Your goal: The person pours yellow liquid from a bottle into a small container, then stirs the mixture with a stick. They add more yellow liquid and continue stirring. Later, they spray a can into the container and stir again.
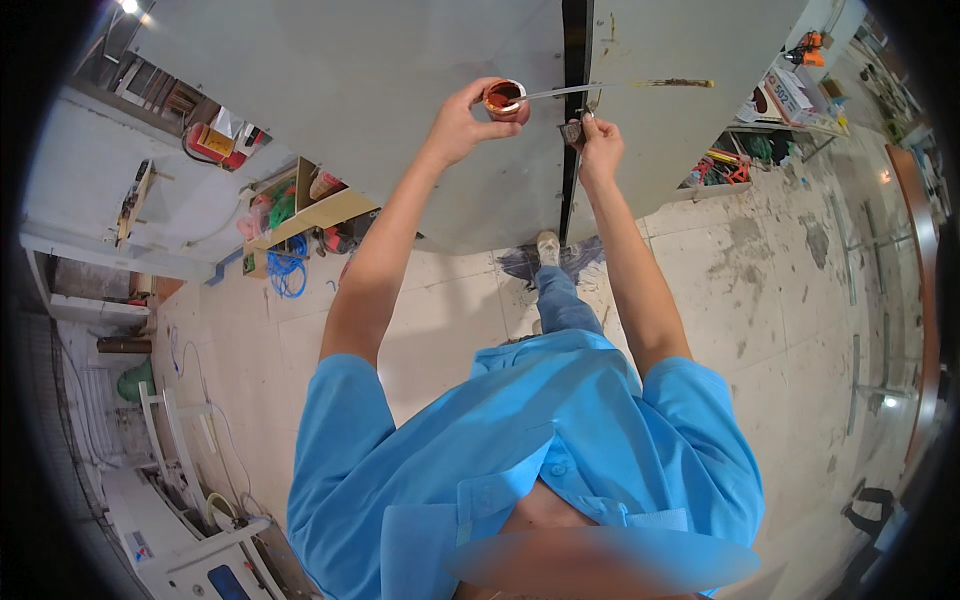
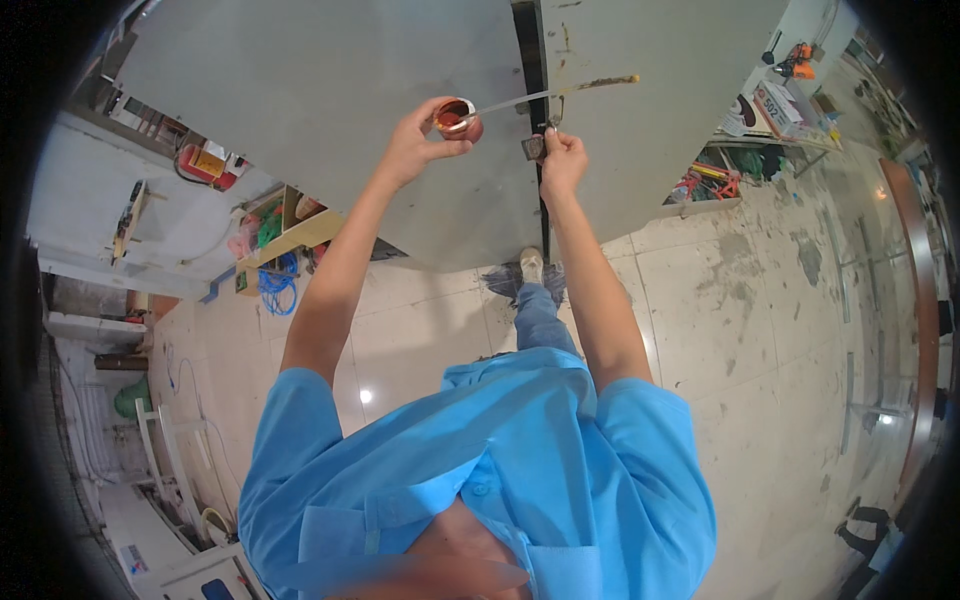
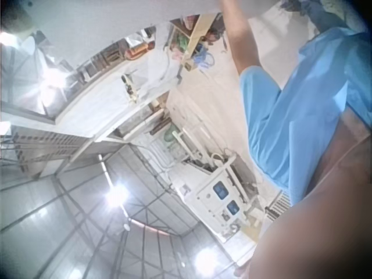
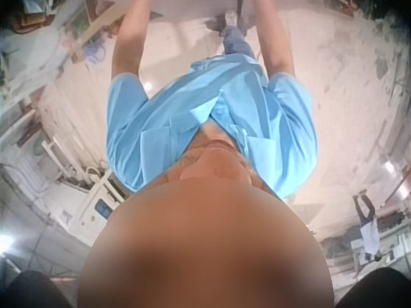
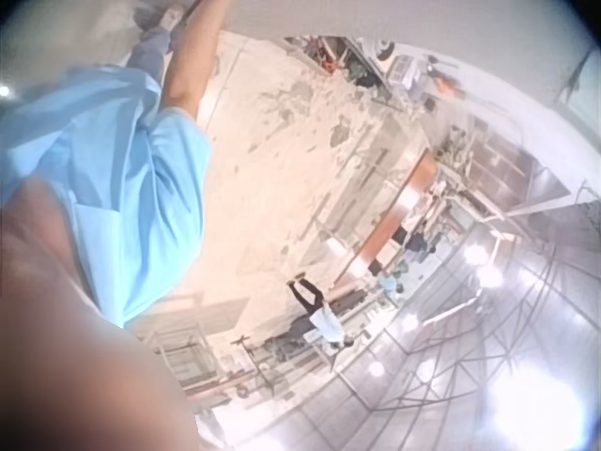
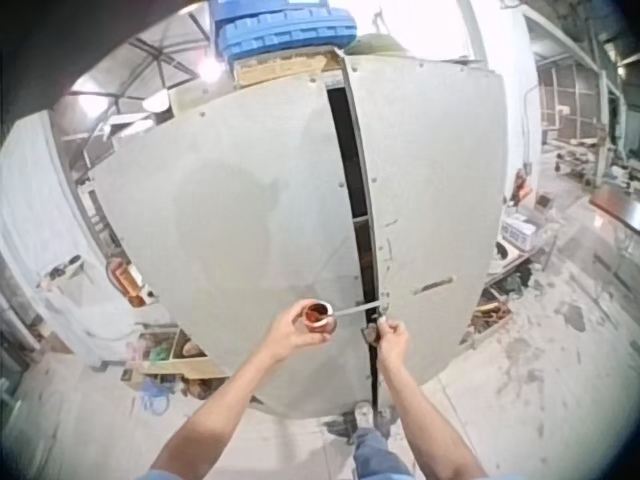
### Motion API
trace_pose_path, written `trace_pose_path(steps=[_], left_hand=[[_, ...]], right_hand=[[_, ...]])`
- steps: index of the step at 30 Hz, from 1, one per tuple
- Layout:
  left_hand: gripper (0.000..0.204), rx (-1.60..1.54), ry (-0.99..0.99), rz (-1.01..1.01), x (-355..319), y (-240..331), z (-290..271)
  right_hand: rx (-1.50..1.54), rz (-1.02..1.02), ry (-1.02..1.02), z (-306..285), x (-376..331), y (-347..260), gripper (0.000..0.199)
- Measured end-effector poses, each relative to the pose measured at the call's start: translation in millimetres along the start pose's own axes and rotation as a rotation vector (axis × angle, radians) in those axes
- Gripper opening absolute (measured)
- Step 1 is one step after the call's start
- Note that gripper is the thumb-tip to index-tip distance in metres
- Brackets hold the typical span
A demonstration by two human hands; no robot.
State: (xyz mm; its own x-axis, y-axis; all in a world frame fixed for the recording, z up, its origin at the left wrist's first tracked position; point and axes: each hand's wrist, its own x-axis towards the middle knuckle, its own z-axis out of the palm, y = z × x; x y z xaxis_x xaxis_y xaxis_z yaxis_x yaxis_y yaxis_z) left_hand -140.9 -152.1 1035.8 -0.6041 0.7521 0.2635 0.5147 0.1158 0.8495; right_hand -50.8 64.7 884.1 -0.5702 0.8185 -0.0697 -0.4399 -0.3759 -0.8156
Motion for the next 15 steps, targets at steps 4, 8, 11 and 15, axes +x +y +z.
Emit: trace_pose_path(steps=[4, 8, 11, 15], left_hand=[[0.074, 0.046, 0.017, 0.012, 0, -2, -4], [0.073, 0.043, 0.067, 0.051, 1, -6, -10], [0.073, 0.032, 0.079, 0.06, 8, -6, -12], [0.073, 0.059, 0.048, 0.025, 13, -1, -14]], right_hand=[[-0.004, -0.092, 0.088, 14, 13, 11, 0.02], [0.057, -0.134, 0.112, 25, 25, 12, 0.018], [0.12, -0.12, 0.135, 34, 30, 13, 0.018], [0.166, -0.1, 0.161, 47, 30, 18, 0.017]])
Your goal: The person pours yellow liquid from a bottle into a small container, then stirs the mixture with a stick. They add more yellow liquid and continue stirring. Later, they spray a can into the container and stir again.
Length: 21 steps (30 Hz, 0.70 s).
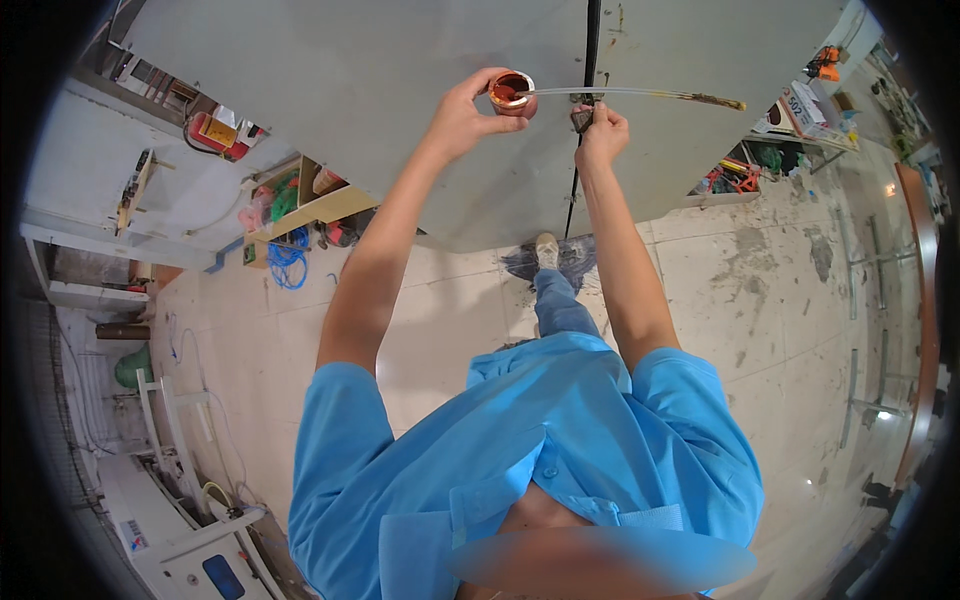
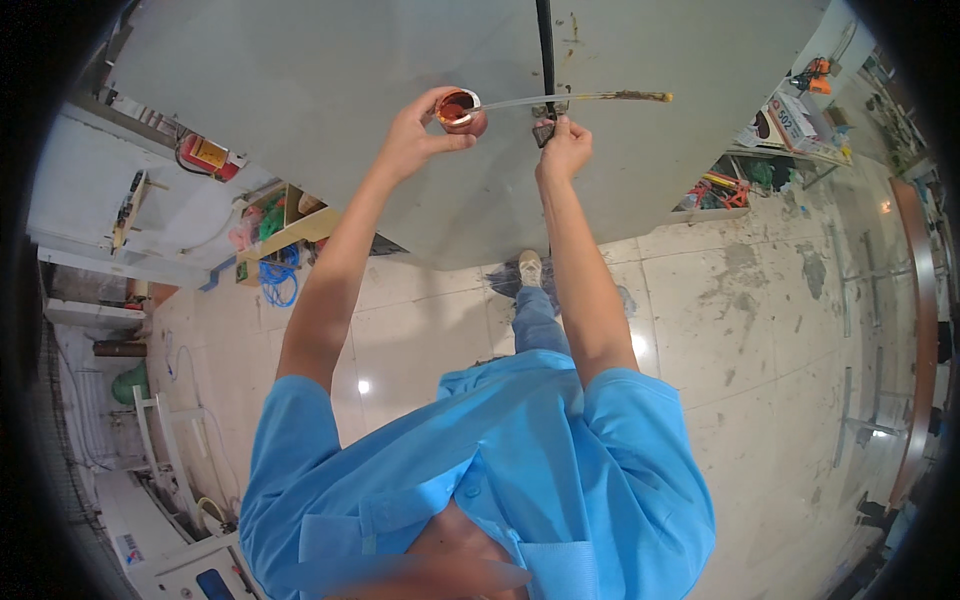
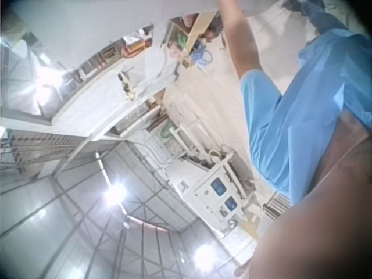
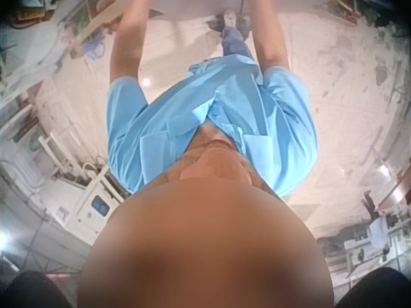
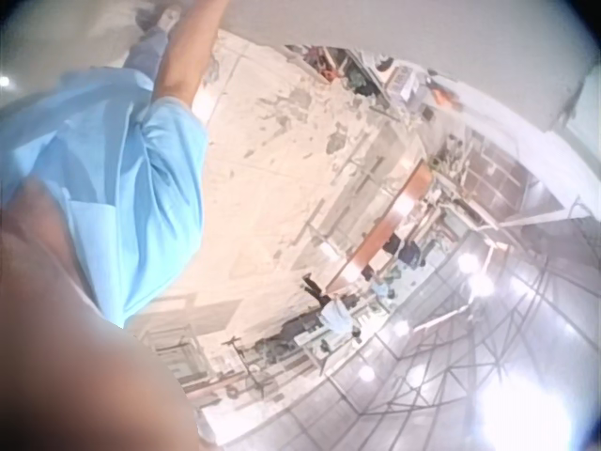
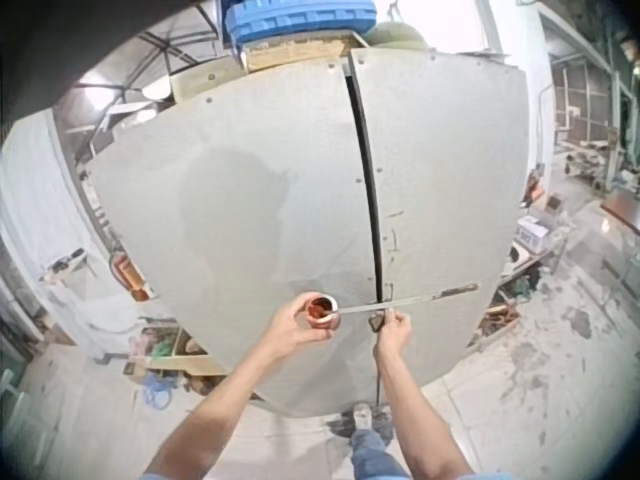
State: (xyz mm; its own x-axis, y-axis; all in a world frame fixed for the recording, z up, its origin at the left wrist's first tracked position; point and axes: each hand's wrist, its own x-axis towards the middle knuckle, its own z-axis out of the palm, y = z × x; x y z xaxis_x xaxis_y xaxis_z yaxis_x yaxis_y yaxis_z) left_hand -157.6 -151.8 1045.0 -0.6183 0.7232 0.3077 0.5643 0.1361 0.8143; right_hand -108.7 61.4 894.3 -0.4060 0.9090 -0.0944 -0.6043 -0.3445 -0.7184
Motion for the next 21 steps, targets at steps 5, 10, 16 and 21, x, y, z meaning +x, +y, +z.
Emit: trace_pose_path(steps=[5, 10, 16, 21], left_hand=[[0.073, -0.009, -0.014, 0.006, -1, -5, 2], [0.07, -0.025, 0.034, -0.016, -13, -11, 8], [0.066, -0.141, -0.108, -0.04, -37, 7, 36], [0.069, -0.184, -0.152, -0.101, -51, 24, 85]], right_hand=[[0.002, 0.002, -0.069, 0, 0, 6, 0.013], [-0.454, -0.103, -0.314, -28, 6, -9, 0.011], [-0.835, -0.144, -0.425, -63, 5, -25, 0.034], [-0.853, -0.115, -0.504, -86, -7, -32, 0.045]])
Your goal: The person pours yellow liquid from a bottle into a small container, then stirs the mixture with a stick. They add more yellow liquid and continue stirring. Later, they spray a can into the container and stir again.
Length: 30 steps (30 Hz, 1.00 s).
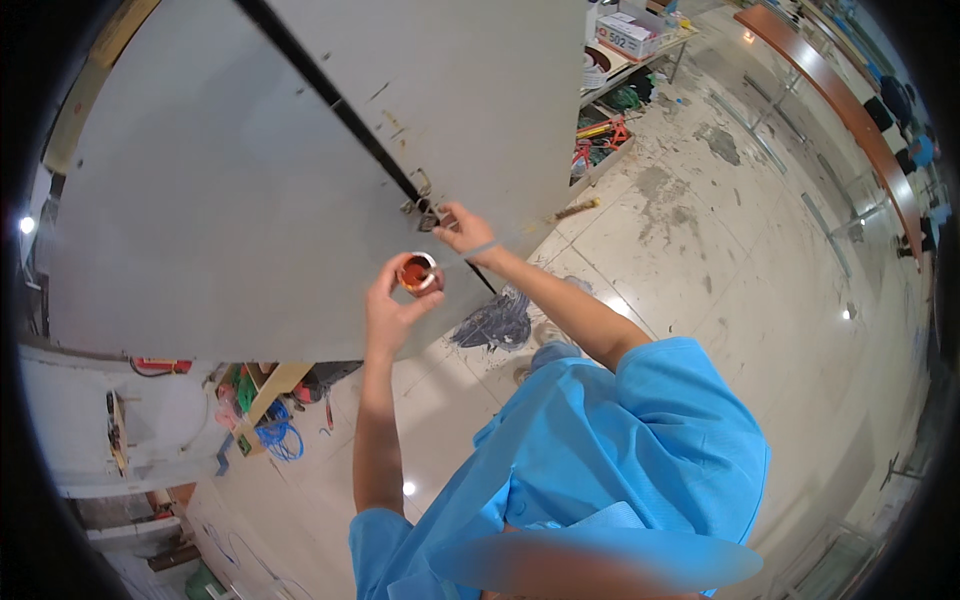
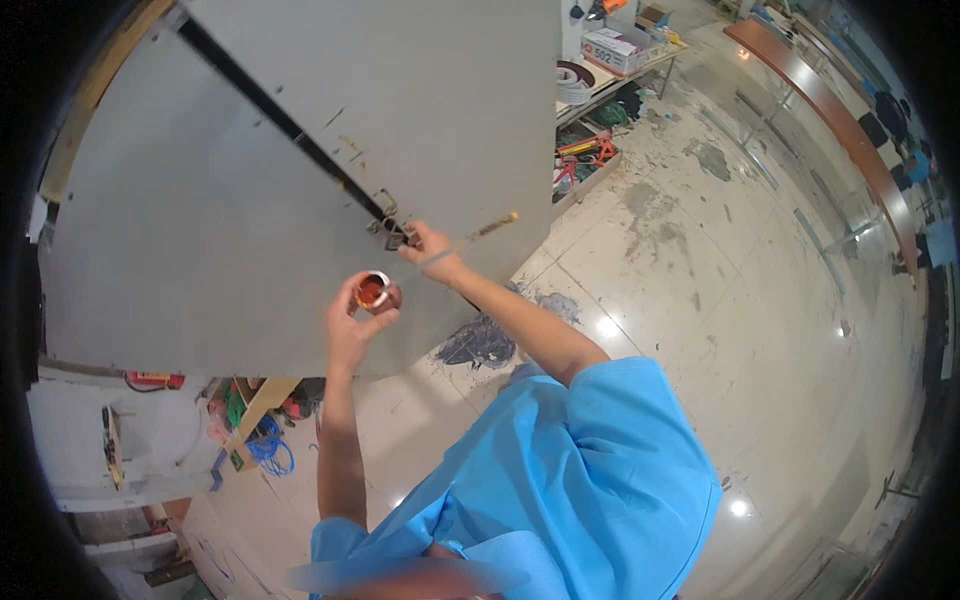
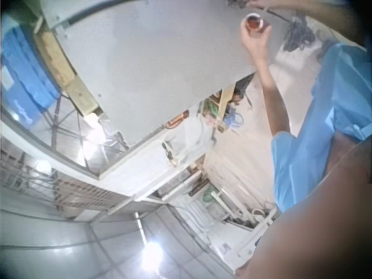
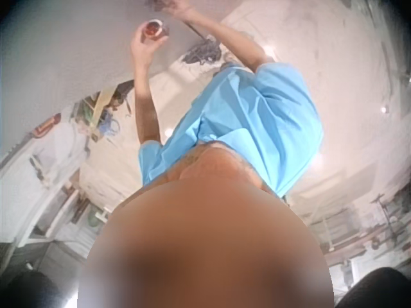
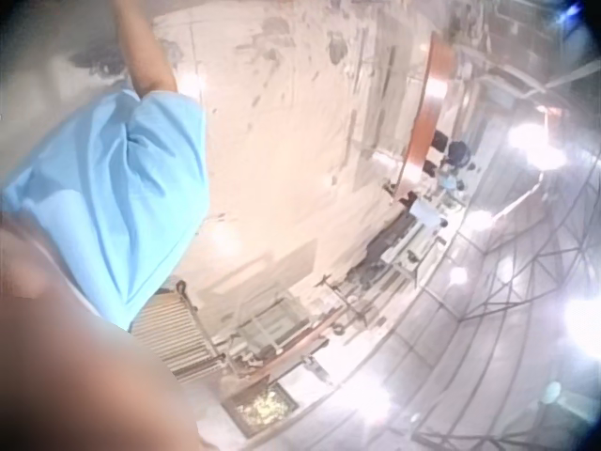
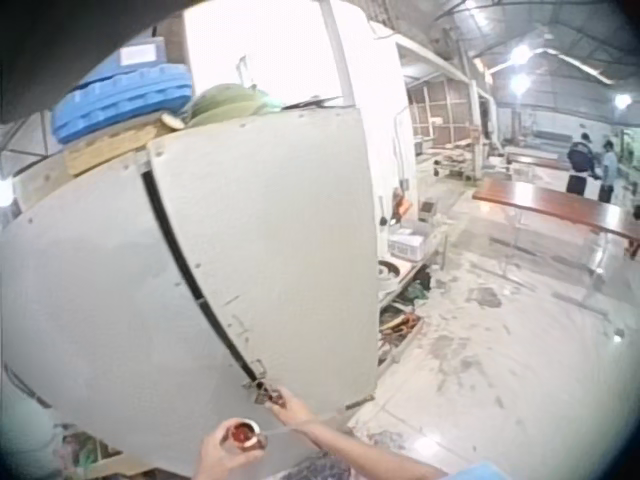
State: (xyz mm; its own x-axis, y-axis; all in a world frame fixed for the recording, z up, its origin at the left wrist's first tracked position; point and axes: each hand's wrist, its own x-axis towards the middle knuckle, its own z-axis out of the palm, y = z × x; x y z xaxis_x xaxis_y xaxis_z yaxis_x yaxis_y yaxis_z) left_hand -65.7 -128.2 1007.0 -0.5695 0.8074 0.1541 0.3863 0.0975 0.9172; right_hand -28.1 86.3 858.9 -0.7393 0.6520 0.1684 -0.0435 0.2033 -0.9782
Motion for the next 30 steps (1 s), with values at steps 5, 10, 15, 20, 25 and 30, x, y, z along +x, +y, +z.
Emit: trace_pose_path(steps=[5, 10, 15, 20, 25, 30], left_hand=[[0.067, 0.126, -0.055, 0.034, 7, 2, 76], [0.066, 0.044, -0.133, 0.012, 41, 4, 196], [0.069, -0.044, -0.195, -0.021, 99, 5, 342], [0.073, -0.252, -0.228, -0.107, 163, 14, 467], [0.072, -0.174, -0.176, -0.117, 226, 28, 557], [0.071, -0.164, -0.146, -0.082, 302, 22, 634]], right_hand=[[-0.028, 0.166, -0.024, -51, -54, 52, 0.051], [-0.356, 0.509, 0.001, -203, -169, 167, 0.055], [-0.201, 0.898, 0.355, -409, -296, 231, 0.034], [0.063, 0.807, 0.692, -599, -271, 121, 0.03], [0.344, 0.102, 0.271, -672, -163, -98, 0.034], [1.06, -0.29, -0.613, -687, -50, -176, 0.022]])
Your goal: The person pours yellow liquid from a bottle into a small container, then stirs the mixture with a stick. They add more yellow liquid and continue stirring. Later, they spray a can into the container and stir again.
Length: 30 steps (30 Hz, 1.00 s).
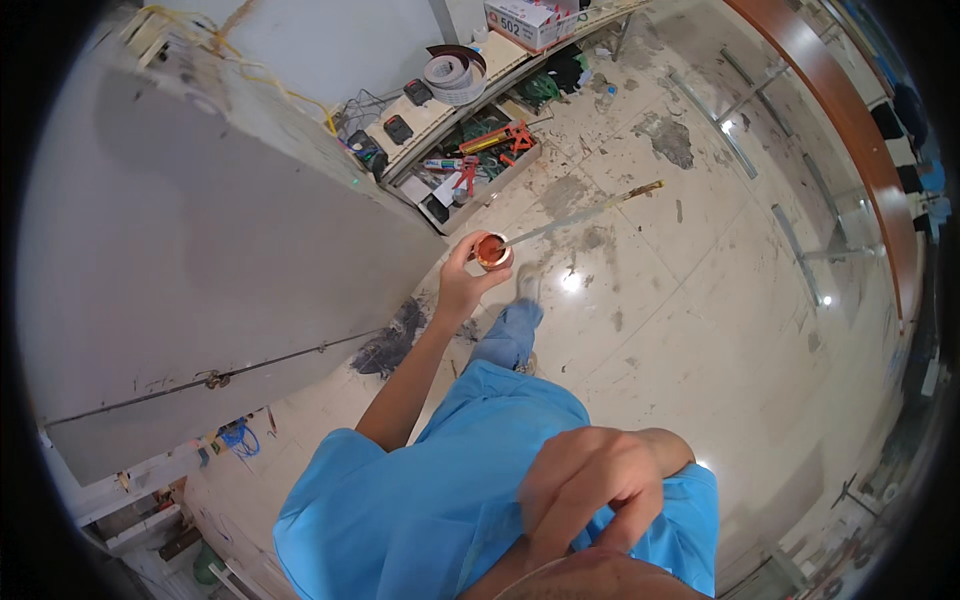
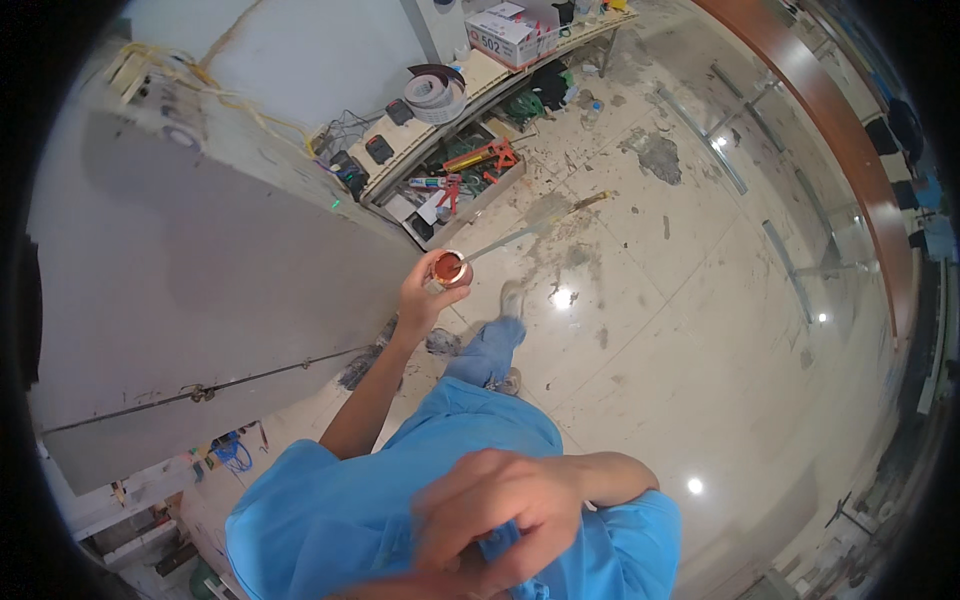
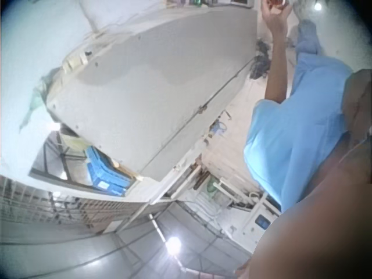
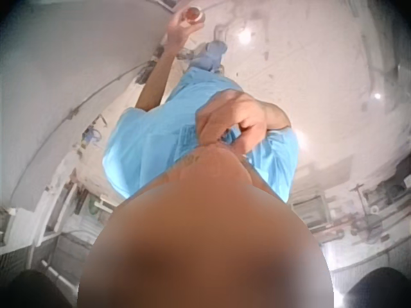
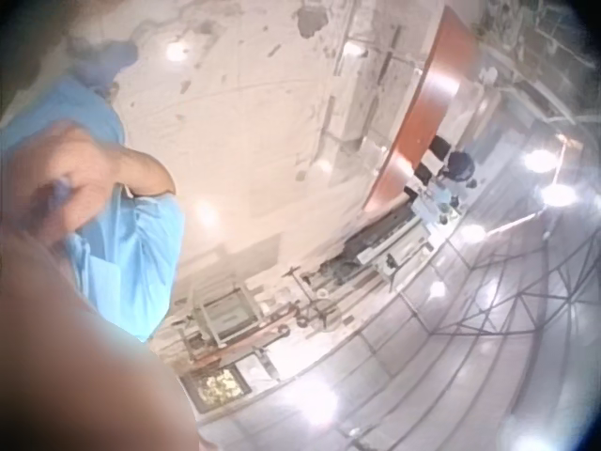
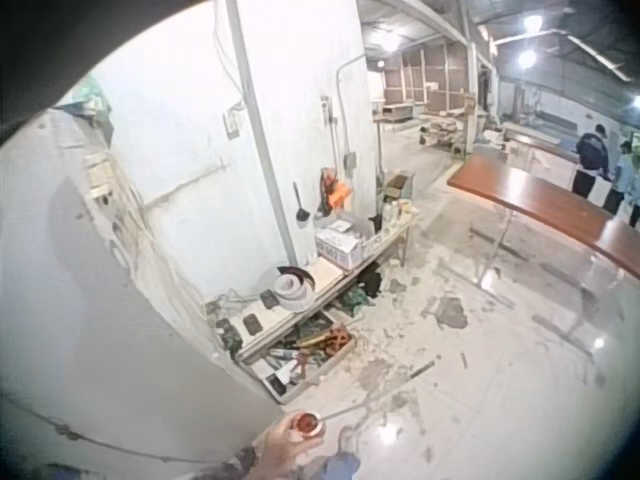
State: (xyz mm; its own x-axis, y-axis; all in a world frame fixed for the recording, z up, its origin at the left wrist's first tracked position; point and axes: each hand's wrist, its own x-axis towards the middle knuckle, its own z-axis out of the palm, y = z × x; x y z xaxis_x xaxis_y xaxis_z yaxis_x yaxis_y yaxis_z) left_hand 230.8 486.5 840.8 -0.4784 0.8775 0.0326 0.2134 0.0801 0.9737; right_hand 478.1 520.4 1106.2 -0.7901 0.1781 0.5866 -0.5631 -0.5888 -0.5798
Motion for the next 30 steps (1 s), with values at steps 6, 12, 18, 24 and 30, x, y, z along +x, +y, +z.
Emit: trace_pose_path(steps=[6, 12, 18, 24, 30], left_hand=[[0.071, 0.011, -0.019, -0.047, 116, -13, 73], [0.073, 0.007, -0.117, -0.087, 227, 14, 139], [0.071, 0.024, -0.083, -0.019, 326, 28, 211], [0.072, 0.11, 0.073, -0.121, 367, 33, 285], [0.076, 0.054, 0.119, -0.277, 440, 49, 371]], right_hand=[[0.174, 0.047, -0.048, -128, 43, -46, 0.019], [0.101, 0.209, 0.157, -248, 86, -126, 0.018], [0.214, 0.084, 0.335, -342, 132, -209, 0.016], [0.318, -0.005, 0.346, -438, 149, -320, 0.017], [0.438, -0.026, 0.284, -493, 151, -409, 0.024]])
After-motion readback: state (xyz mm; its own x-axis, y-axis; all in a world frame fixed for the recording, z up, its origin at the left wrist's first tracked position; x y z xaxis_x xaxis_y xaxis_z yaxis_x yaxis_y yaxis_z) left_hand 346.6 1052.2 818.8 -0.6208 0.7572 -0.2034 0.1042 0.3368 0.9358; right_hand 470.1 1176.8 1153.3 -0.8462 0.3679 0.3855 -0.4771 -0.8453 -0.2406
